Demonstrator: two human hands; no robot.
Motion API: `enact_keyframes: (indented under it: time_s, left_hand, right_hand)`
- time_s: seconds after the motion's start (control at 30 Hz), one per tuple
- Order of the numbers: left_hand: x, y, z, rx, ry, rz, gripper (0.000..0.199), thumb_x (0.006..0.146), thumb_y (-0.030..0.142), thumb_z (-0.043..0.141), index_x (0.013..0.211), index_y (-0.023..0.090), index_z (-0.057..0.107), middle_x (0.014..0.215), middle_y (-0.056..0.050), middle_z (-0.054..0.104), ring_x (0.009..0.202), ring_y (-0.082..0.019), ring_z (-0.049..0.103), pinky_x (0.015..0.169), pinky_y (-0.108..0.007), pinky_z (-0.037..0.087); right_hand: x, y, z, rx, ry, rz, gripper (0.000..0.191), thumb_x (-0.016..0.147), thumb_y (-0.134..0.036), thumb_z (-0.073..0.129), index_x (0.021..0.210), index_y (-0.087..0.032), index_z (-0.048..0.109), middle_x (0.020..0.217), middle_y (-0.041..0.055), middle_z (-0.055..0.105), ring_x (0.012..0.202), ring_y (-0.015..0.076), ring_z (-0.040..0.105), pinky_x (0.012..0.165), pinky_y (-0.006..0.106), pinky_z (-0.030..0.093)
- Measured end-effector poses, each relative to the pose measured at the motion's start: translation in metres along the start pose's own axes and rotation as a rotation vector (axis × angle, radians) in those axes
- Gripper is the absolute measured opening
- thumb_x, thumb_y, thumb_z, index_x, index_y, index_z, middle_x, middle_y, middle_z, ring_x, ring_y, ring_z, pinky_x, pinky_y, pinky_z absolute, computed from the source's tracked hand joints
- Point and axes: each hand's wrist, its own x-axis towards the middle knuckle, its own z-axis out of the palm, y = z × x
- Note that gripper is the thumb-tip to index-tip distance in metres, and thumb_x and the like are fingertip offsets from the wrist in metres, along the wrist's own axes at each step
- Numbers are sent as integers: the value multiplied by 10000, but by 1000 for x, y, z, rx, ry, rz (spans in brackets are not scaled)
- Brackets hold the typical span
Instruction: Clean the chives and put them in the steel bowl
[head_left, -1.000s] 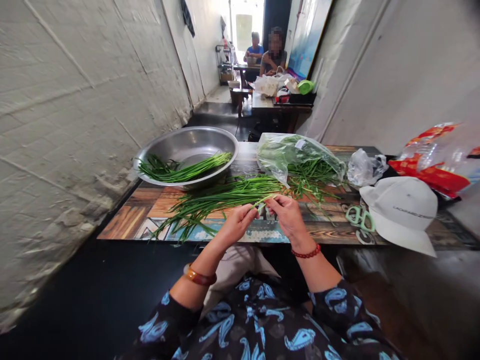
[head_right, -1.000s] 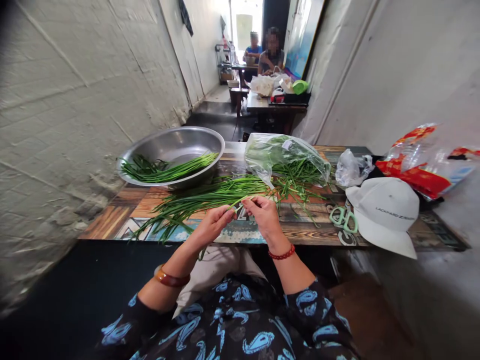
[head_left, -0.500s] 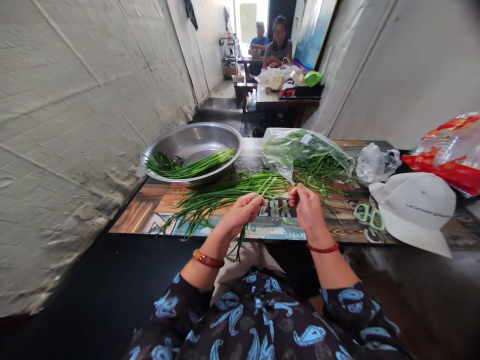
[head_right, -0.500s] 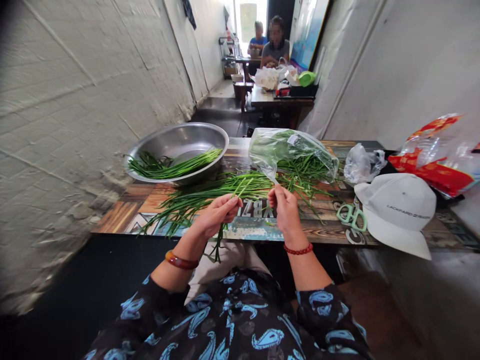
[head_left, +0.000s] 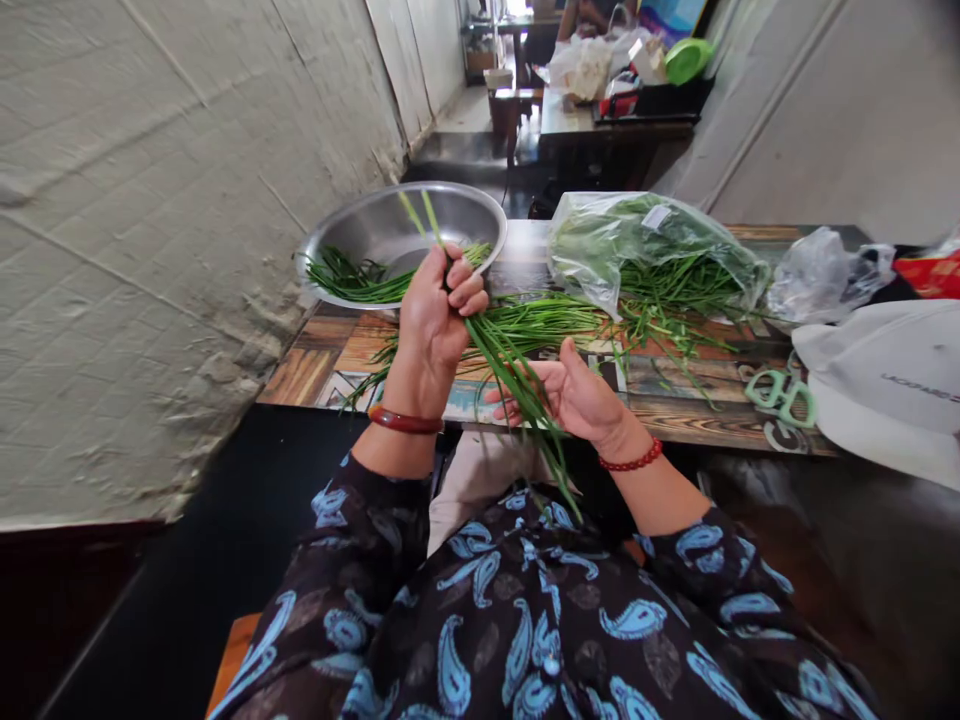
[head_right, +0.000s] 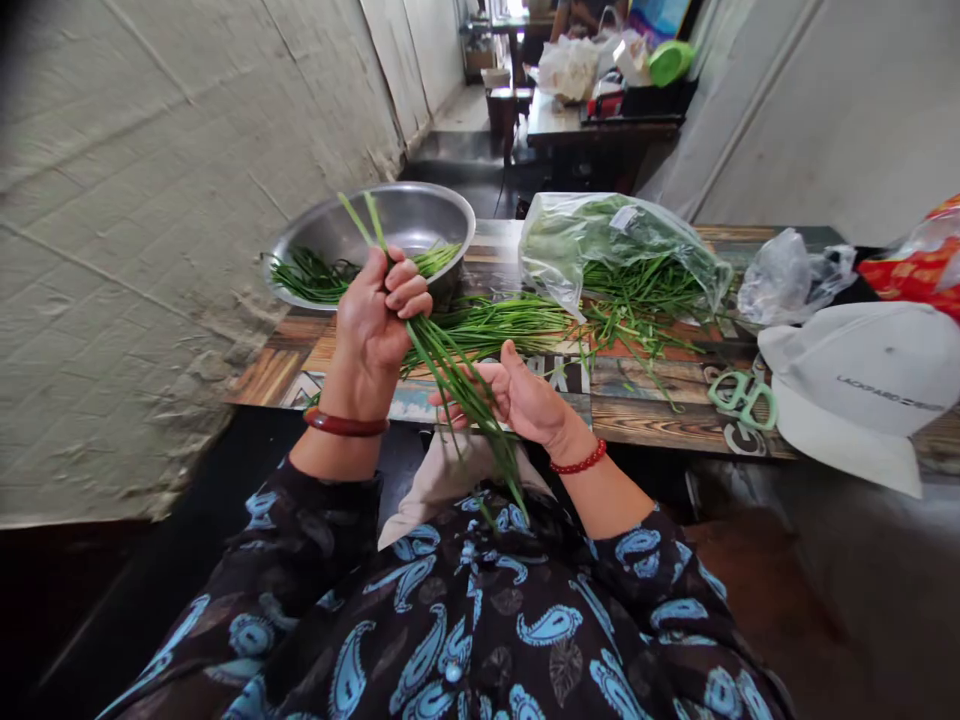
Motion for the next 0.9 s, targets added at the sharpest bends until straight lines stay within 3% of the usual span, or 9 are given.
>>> enact_keyframes:
  time_s: [0.17, 0.4, 0.6, 0.73, 0.9]
  left_hand:
    - [20, 15, -34, 52, 97, 141, 362, 1006, 384, 461, 687, 214, 483, 477, 72, 285, 366, -61, 276, 357, -201, 225]
    - [32, 32, -56, 154, 165, 235, 306, 987, 406, 468, 728, 257, 530, 469, 57, 252, 390, -102, 274, 384, -261, 176]
    - [35, 33, -67, 118, 218, 231, 364, 992, 442, 444, 686, 246, 450, 460, 60, 258, 402, -103, 228, 392, -257, 178]
    - [35, 33, -69, 111, 215, 260, 374, 1000, 415, 446, 674, 235, 415, 467, 70, 236, 413, -94, 193, 408, -247, 180]
    - [39, 37, -77, 141, 182, 318, 390, 955, 465, 534, 663, 234, 415, 468, 77, 223, 413, -90, 194, 426, -262, 164]
  right_hand:
    - [-8, -3, 4, -24, 95, 58, 876, 882, -788, 197, 1058, -91, 696, 932, 180, 750, 815, 243, 724, 738, 396, 593]
    - [-12, 8, 1, -63, 86, 138, 876, 835, -839, 242, 1014, -112, 698, 888, 165, 753, 854, 251, 723, 779, 398, 584]
    - [-19, 19, -4, -63, 101, 161, 645, 871, -705, 472, 1039, -120, 686, 929, 151, 754, 791, 208, 716, 750, 355, 587]
    - [-31, 23, -7, -277, 146, 162, 401, 843, -441, 673, 1100, -133, 675, 848, 75, 737, 642, 119, 651, 586, 225, 537]
    - [-52, 14, -30, -663, 238, 92, 336, 894, -393, 592, 1106, -152, 690, 707, 5, 651, 530, 74, 513, 461, 173, 400]
